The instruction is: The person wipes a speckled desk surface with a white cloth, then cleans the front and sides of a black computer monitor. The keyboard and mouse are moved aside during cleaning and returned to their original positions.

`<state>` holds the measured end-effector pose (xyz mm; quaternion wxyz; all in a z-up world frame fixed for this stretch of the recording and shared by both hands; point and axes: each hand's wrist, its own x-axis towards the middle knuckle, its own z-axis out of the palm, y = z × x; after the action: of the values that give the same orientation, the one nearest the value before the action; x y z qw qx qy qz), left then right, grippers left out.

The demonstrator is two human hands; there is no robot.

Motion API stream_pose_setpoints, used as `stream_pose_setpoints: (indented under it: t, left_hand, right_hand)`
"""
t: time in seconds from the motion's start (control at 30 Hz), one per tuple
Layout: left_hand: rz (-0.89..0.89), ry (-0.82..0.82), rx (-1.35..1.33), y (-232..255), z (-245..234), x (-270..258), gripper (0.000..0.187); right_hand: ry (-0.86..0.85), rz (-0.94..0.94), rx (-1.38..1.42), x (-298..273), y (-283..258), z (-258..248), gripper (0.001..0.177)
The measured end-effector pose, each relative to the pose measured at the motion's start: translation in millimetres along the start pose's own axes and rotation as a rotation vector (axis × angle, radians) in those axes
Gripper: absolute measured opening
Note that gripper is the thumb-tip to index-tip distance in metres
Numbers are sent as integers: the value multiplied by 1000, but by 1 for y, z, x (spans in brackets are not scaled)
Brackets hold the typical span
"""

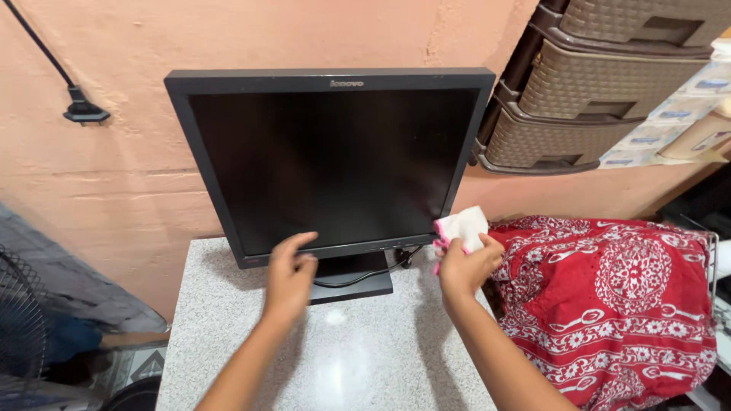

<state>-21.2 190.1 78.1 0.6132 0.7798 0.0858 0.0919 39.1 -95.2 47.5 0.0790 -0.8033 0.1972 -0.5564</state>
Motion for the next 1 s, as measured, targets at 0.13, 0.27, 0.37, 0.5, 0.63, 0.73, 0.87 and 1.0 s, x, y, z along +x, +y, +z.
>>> stream_pose_setpoints:
  t: [0.13,0.27,0.37,0.5,0.63,0.73,0.87,1.0]
  left_hand:
    - [-5,234,325,-5,-48,-6,53]
    - [59,403,349,-17,-80,13,66]
    - [90,375,365,-27,-87,33,76]
    - [168,266,443,-33,-80,36,82]
    - [81,224,332,-30,-67,29,97]
    - [52,201,331,-21,-69,23,96]
    - [-17,184,306,-10,-72,20,94]
    - [-65,217,259,-6,-64,20,94]
  right_hand:
    - [-723,947,634,-17,-46,18,49]
    - [-764,735,482,-65,-109,-1,46]
    - [-819,556,458,-105,-147,-25,57]
    - [-1350,293,420,-124,-188,-53,52]
    - [-1591,-32,485,-115,-206,-77,35]
    - [-1288,245,646,-95,-192,-90,34]
    - [-622,455,674,-39,-153,-78,43]
    - [-432,406,743,23,-163,-41,40]
